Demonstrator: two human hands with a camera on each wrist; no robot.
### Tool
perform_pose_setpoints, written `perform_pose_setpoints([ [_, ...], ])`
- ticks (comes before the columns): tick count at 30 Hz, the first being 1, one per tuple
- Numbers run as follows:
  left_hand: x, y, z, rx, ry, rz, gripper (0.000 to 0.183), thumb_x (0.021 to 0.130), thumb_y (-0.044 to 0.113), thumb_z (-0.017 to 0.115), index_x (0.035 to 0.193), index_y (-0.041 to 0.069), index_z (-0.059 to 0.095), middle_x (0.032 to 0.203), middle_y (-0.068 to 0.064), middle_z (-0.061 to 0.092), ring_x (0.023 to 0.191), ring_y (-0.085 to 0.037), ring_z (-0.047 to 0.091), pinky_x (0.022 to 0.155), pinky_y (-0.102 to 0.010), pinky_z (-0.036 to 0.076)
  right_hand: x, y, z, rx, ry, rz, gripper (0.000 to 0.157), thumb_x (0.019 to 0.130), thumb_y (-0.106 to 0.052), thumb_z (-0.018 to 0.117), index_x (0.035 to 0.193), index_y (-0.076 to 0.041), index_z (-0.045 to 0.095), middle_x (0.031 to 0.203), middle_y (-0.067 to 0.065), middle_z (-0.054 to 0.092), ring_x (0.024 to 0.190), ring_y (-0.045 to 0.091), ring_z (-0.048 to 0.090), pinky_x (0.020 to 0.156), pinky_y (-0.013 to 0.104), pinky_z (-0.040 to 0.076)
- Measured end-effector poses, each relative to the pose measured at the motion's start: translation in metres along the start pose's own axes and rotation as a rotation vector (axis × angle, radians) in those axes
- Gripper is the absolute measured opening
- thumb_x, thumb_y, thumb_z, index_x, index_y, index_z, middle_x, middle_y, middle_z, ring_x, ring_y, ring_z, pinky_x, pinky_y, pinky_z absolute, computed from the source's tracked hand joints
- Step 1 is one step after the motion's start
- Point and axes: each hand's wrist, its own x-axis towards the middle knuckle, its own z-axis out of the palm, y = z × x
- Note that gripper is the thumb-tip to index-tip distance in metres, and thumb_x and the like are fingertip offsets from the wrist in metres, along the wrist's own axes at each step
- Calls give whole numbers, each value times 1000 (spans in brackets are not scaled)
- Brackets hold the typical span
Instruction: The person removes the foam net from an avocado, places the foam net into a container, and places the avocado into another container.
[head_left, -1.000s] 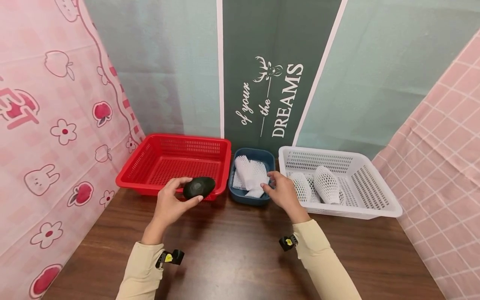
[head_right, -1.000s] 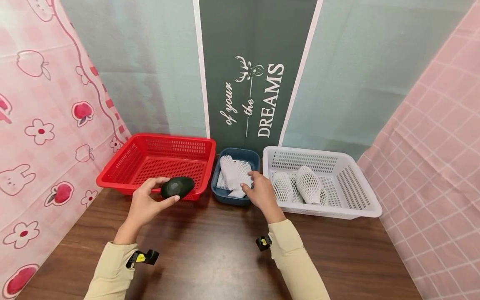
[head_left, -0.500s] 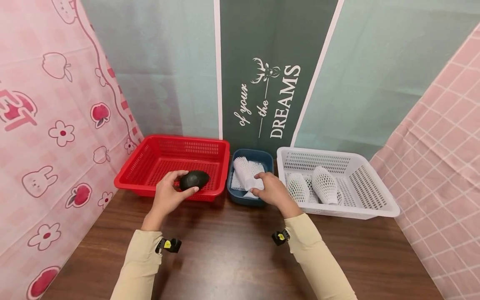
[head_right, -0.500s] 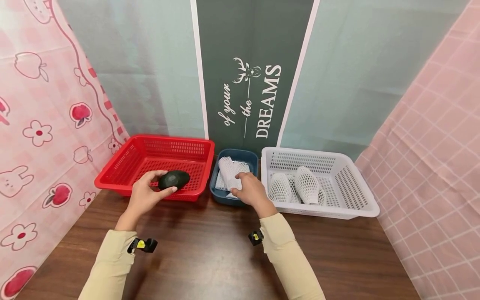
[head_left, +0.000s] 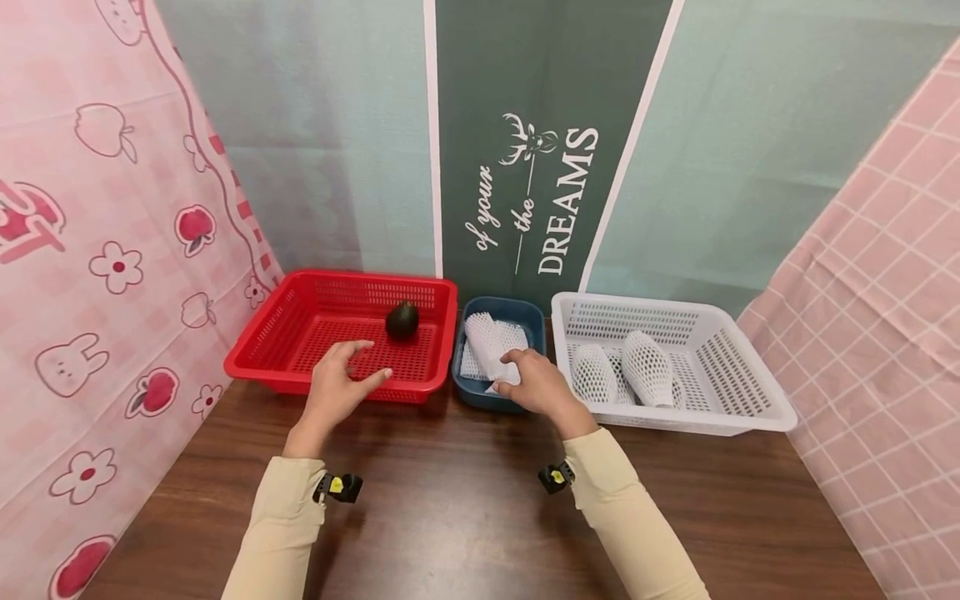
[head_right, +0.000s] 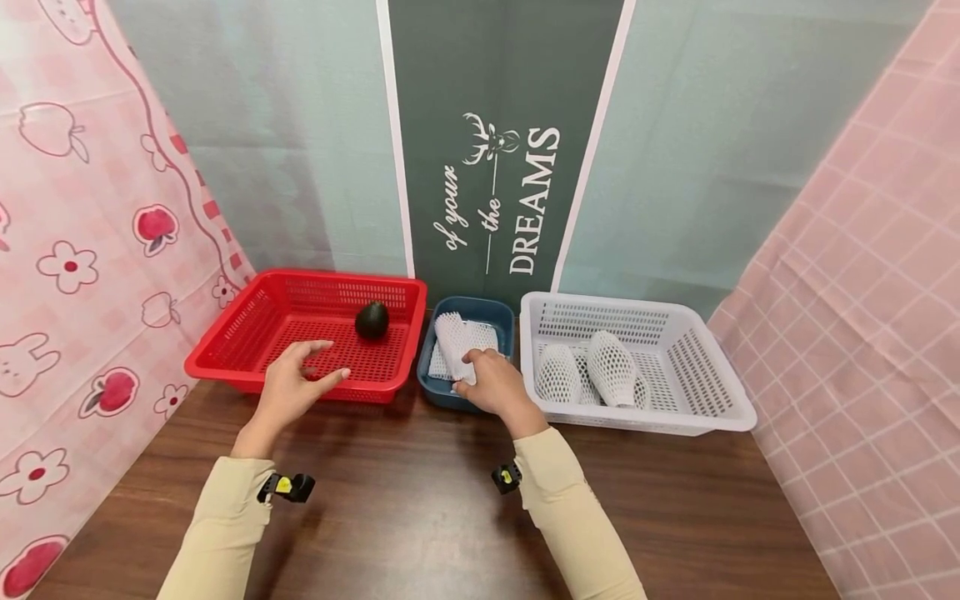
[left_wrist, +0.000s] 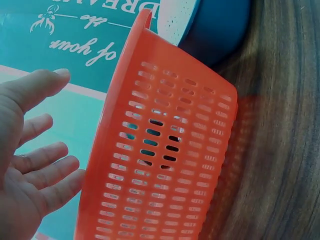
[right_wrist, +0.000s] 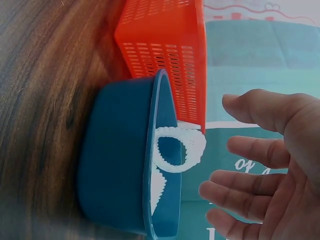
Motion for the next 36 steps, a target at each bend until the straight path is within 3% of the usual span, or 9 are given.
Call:
perform_pose_setpoints([
  [6, -7, 13, 2, 48, -66, 55, 50, 71, 20, 81, 113, 1, 61, 108, -17, 58, 99, -30, 53, 83, -48, 44, -11, -2, -5, -37, -16, 14, 46, 79, -28, 73, 116, -3, 61, 109, 16, 59, 95, 27, 56, 79, 43, 46],
  [12, -12, 32, 7, 129, -99, 77, 52, 71, 26, 81, 113, 3, 62, 106, -13, 57, 95, -27, 55, 80, -45, 47, -23, 1, -10, -93, 0, 8, 46, 79, -29, 73, 116, -4, 60, 110, 14, 57, 94, 28, 57, 77, 43, 47],
  [21, -9, 43, 18, 181, -165, 61, 52, 71, 30, 79, 114, 6, 63, 110, -11, 56, 101, -26, 53, 79, -44, 48, -26, 5, -17, -105, 19, 11, 46, 79, -28, 73, 115, -4, 59, 108, 17, 57, 91, 30, 57, 74, 46, 47],
  [36, -4, 61, 40, 210, -236, 153, 49, 71, 30, 79, 111, 8, 64, 109, -10, 57, 95, -25, 56, 76, -42, 48, -35, 29, -39, -87, 79, 27, 44, 80, -23, 71, 115, 0, 59, 110, 20, 57, 96, 35, 55, 80, 48, 44],
])
